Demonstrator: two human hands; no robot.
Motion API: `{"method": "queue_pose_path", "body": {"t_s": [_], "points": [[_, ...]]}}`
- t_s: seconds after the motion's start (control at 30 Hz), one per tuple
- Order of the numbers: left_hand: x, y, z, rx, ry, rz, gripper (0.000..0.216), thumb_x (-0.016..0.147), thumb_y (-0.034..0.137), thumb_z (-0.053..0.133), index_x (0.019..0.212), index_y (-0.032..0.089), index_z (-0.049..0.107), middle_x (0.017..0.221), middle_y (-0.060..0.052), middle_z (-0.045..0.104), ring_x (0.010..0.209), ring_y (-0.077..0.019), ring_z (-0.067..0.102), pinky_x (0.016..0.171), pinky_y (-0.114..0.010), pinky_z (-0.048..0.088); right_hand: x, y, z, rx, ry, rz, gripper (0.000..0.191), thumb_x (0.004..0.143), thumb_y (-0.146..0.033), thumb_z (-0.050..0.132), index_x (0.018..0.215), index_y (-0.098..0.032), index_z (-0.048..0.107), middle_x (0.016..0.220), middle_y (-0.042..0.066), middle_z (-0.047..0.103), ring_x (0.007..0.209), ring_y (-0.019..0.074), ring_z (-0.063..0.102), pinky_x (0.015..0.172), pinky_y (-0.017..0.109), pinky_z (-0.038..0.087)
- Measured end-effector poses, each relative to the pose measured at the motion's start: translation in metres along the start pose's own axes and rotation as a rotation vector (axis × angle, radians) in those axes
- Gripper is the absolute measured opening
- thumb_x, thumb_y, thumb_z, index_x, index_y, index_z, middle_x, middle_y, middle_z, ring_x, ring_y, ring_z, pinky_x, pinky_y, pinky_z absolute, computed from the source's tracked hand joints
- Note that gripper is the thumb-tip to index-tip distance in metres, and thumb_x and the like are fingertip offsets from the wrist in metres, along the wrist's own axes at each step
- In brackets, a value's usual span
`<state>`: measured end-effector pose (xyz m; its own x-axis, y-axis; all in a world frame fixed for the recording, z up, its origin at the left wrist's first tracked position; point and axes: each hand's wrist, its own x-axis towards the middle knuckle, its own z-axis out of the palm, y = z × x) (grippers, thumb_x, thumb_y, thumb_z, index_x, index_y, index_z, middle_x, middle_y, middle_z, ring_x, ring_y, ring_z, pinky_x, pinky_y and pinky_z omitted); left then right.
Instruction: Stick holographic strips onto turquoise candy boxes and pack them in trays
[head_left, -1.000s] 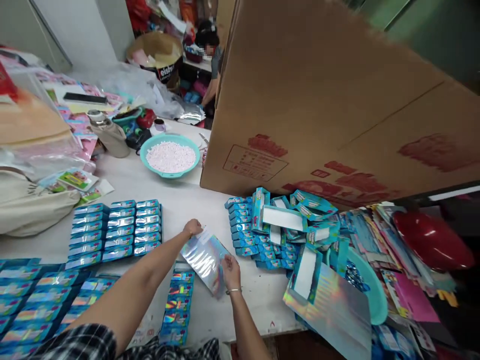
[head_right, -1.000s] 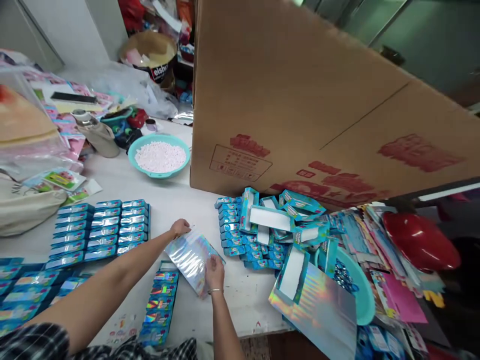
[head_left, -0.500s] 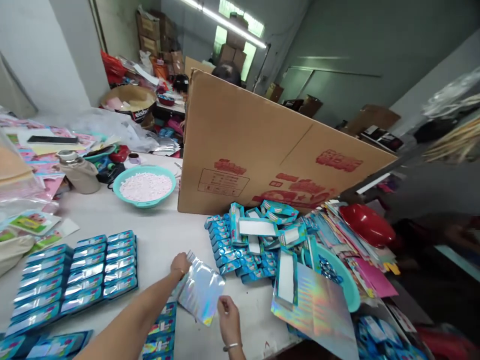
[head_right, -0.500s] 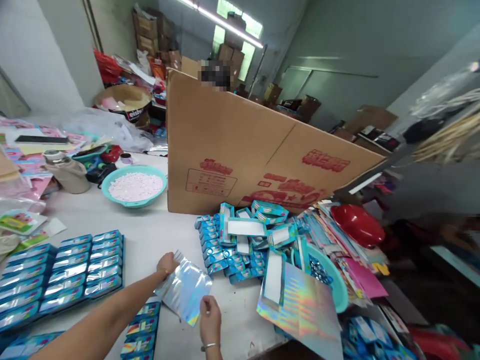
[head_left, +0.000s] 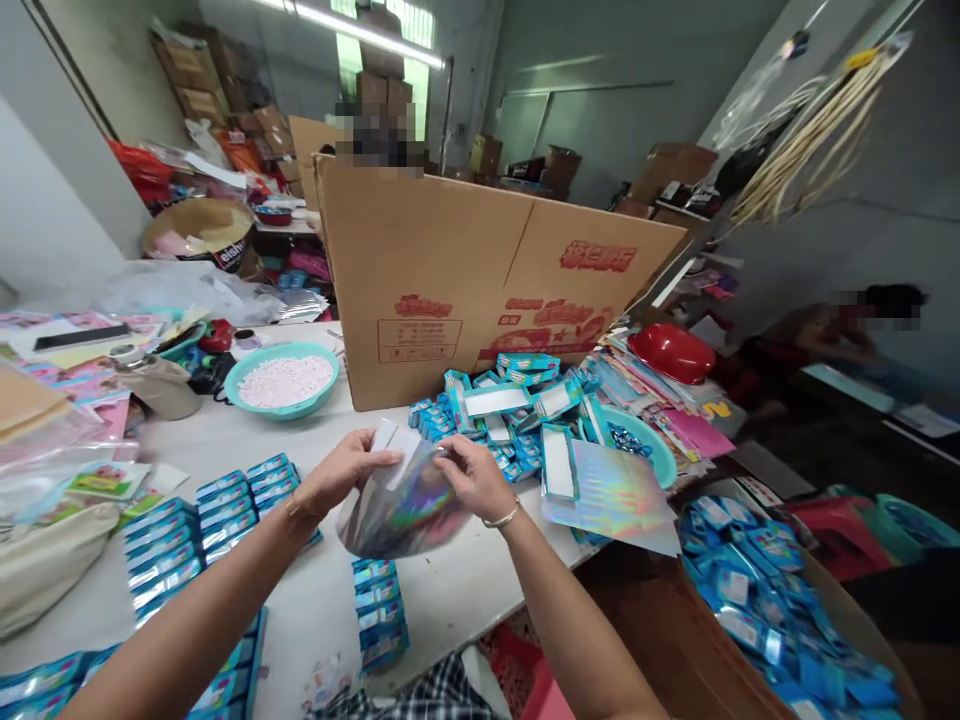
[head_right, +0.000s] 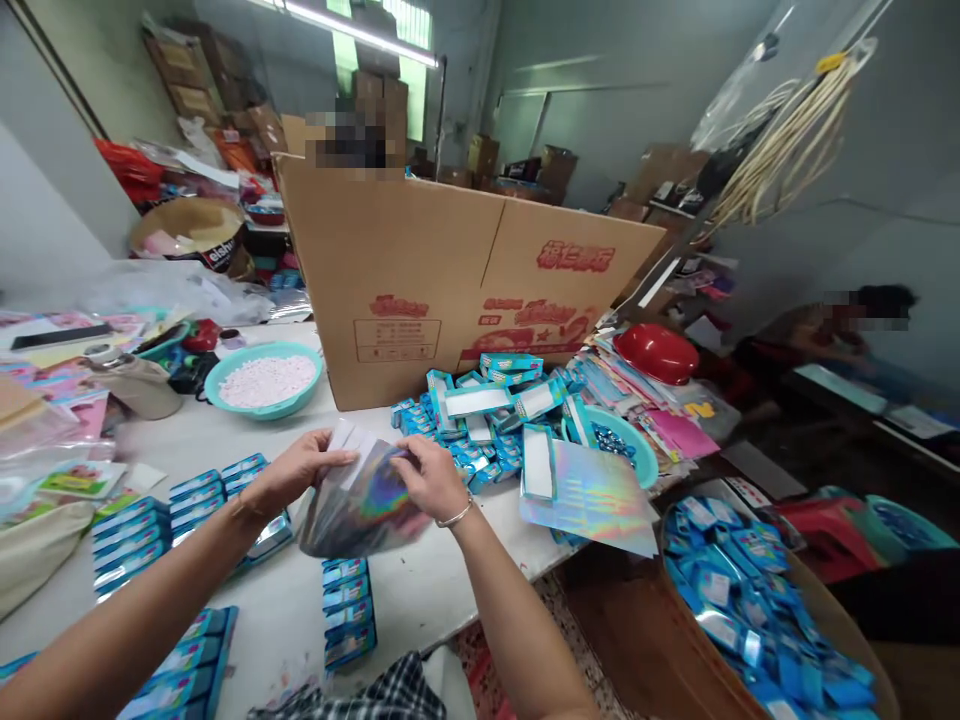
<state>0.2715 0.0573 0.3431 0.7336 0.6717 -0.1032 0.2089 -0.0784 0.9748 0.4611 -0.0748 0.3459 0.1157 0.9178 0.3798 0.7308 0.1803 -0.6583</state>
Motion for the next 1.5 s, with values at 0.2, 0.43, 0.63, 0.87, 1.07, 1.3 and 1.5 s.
{"method": "queue_pose_path", "body": {"t_s": [0.2,0.43,0.63,0.87,1.07,1.3,1.5], "points": [[-0.028,0.041,0.028,0.579,0.194,0.429,0.033,0.083,0.044,0.056,0.107,0.024,0.067,0.115,-0.009,0.061,0.123,-0.0291,0.045,0.108,-0.046,0.028,-0.023,-0.034,-0.033,-0.083,-0.066,-0.072,0.026,0.093,-0.02,0.051,0.117,-0.025,0.061,0.103,0.003,0.067,0.092,0.0169,0.063,0.081,0.028,0.048],[-0.036,0.046,0.066,0.249,-0.164,0.313,0.04,0.093,0.048,0.038,0.068,0.018,0.048,0.063,0.003,0.041,0.059,-0.0118,0.037,0.056,-0.022,0.034,-0.053,-0.046,-0.049,-0.364,0.027,-0.178,0.035,0.096,-0.024,0.049,0.128,-0.028,0.058,0.104,0.007,0.065,0.094,0.02,0.061,0.082,0.032,0.05],[-0.048,0.06,0.081,0.129,-0.335,0.244,0.041,0.091,0.051,0.043,0.07,0.017,0.05,0.065,0.003,0.041,0.06,-0.0106,0.033,0.051,-0.02,0.031,-0.078,-0.049,-0.049,-0.471,0.162,-0.251,0.03,0.095,-0.024,0.051,0.123,-0.025,0.062,0.102,0.008,0.068,0.094,0.0217,0.059,0.083,0.036,0.048],[-0.05,0.072,0.091,0.061,-0.467,0.113,0.04,0.086,0.052,0.051,0.07,0.016,0.055,0.057,0.003,0.042,0.051,-0.009,0.031,0.044,-0.021,0.025,-0.103,-0.055,-0.056,-0.491,0.248,-0.266,0.027,0.093,-0.021,0.052,0.116,-0.027,0.065,0.106,0.008,0.069,0.096,0.0225,0.06,0.084,0.038,0.048],[-0.044,0.067,0.098,0.078,-0.535,0.123,0.042,0.085,0.055,0.051,0.072,0.016,0.056,0.06,0.003,0.045,0.052,-0.009,0.032,0.047,-0.021,0.028,-0.108,-0.061,-0.051,-0.386,0.256,-0.157,0.016,0.094,-0.018,0.048,0.099,-0.022,0.063,0.101,0.008,0.067,0.096,0.0217,0.058,0.087,0.037,0.047],[0.009,-0.046,0.1,0.187,-0.338,0.036,0.042,0.082,0.052,0.052,0.057,0.018,0.051,0.055,0.003,0.045,0.052,-0.0111,0.038,0.05,-0.022,0.03,-0.103,-0.027,-0.037,0.026,0.246,0.227,0.015,0.096,-0.027,0.045,0.085,-0.022,0.054,0.082,0.003,0.058,0.08,0.0179,0.055,0.073,0.031,0.044],[0.047,-0.152,0.111,0.138,-0.15,-0.214,0.032,0.064,0.05,0.073,0.068,0.019,0.066,0.075,-0.006,0.066,0.082,-0.0243,0.06,0.074,-0.03,0.043,-0.051,0.069,0.011,0.504,0.121,0.479,0.022,0.088,-0.04,0.055,0.079,-0.02,0.055,0.07,-0.002,0.055,0.068,0.0144,0.054,0.066,0.026,0.045]]}}
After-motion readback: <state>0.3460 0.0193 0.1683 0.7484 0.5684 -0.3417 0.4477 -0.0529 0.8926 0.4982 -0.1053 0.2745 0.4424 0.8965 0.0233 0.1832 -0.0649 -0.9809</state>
